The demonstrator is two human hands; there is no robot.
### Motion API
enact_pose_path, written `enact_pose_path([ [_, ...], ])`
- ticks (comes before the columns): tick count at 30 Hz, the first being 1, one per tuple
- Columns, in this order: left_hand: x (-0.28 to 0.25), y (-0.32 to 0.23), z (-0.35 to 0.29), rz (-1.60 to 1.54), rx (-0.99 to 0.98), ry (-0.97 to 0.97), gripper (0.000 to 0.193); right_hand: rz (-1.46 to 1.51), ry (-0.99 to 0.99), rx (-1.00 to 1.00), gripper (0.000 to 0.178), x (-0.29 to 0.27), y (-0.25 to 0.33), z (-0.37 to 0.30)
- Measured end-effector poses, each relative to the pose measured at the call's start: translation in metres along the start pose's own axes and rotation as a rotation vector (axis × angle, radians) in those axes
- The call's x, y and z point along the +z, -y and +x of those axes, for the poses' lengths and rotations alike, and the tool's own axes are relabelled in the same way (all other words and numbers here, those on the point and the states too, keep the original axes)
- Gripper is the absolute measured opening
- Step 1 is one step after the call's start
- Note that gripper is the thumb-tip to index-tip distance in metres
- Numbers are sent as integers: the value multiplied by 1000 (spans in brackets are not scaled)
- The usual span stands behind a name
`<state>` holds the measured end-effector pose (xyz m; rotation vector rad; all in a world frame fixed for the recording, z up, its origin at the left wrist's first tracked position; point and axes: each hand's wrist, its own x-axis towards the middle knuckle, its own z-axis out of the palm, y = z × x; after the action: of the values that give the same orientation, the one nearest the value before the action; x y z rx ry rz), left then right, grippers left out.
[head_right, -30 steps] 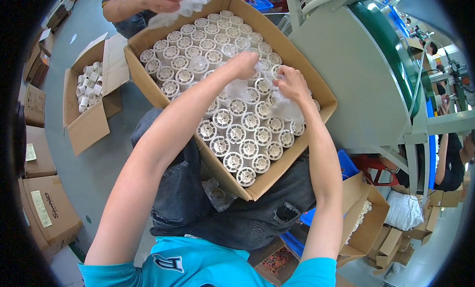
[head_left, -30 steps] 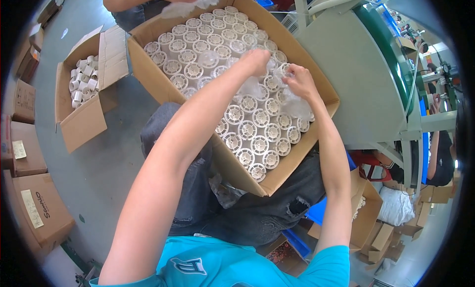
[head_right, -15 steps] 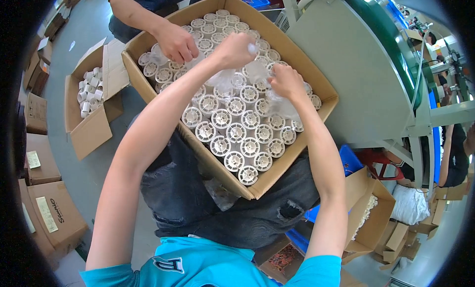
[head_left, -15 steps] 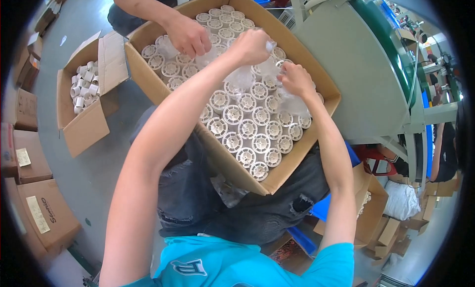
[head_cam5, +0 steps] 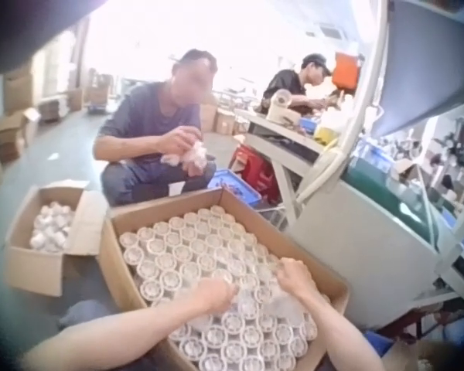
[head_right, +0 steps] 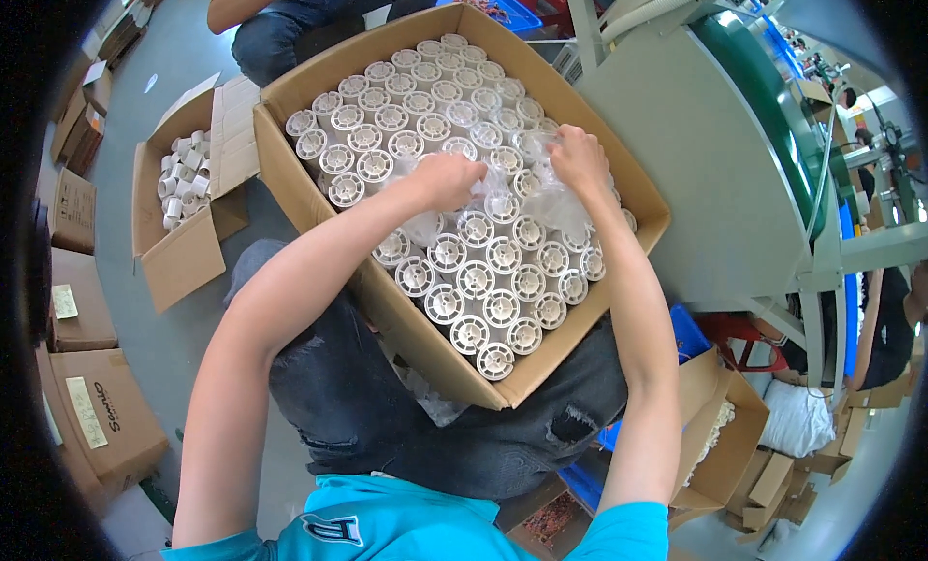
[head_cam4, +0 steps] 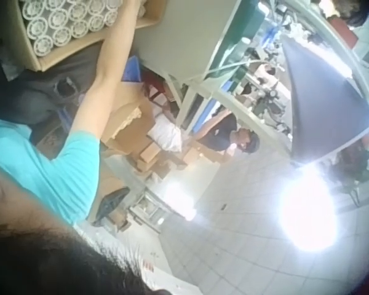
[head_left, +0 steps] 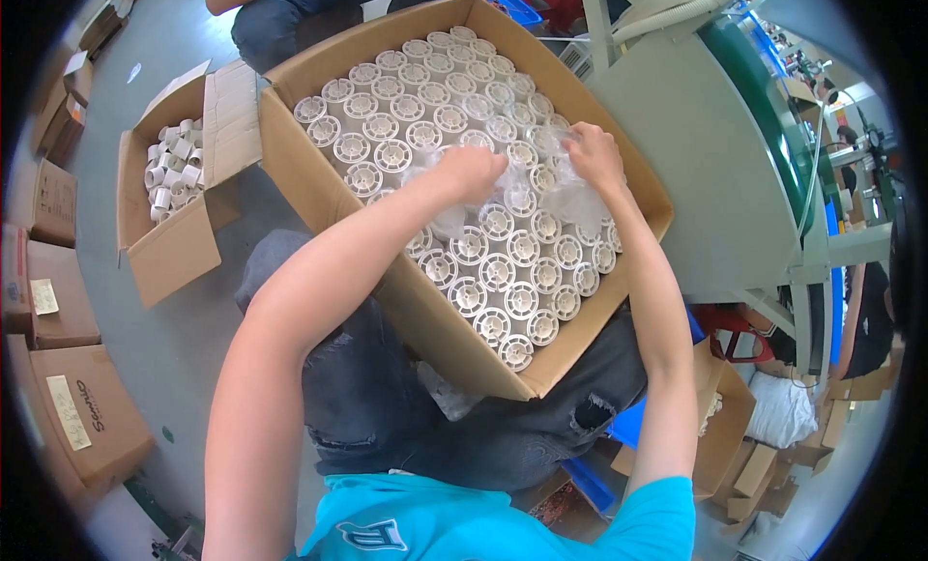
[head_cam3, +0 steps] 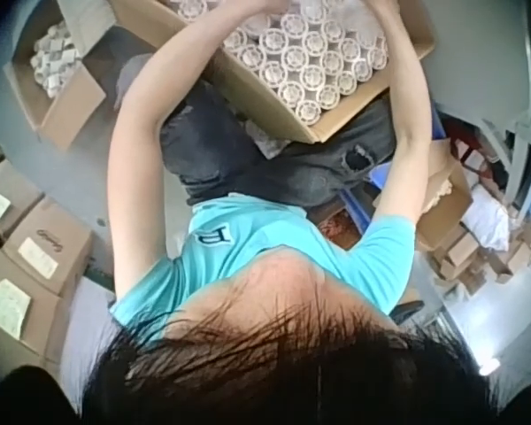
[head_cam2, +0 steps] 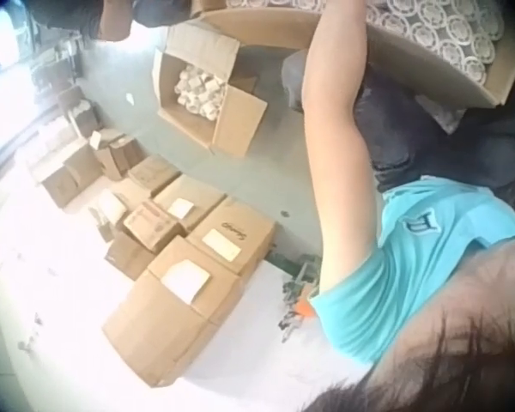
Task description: The person packs circular components by hand, placing them into plastic bags, then putting the filled bags into a cardboard box.
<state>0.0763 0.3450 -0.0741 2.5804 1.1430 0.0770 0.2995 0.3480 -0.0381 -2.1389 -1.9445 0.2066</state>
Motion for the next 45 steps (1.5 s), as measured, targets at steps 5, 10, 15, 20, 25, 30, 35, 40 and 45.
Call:
enact_pose_path([
  [5, 4, 3, 10, -135, -44, 1, 32, -30, 3, 23, 35, 26, -22, 50],
  [10, 4, -2, 16, -187, -133, -14, 29, 81, 87, 56, 33, 41, -43, 67],
  [15, -13, -10, 13, -18, -74, 142, 24, 203, -128, -88, 24, 41, -49, 59],
  [20, -6, -2, 24, -136, 29, -13, 24, 587, -357, -42, 16, 11, -45, 56],
  [25, -1, 16, 29, -385, 54, -141, 26, 547, -781, 79, 20, -27, -2, 43],
  [30, -11, 1, 27, -366, 100, -34, 26, 103, -106, -46, 29, -22, 4, 23],
  [35, -19, -11, 27, -345, 61, 160, 34, 49, 57, -43, 26, 43, -15, 15],
  [40, -6, -16, 32, -723, -171, 205, 36, 37, 106, -39, 25, 46, -12, 24],
  [45, 1, 29, 46, -908, -307, -12, 35, 616, -284, -131, 20, 35, 5, 39],
])
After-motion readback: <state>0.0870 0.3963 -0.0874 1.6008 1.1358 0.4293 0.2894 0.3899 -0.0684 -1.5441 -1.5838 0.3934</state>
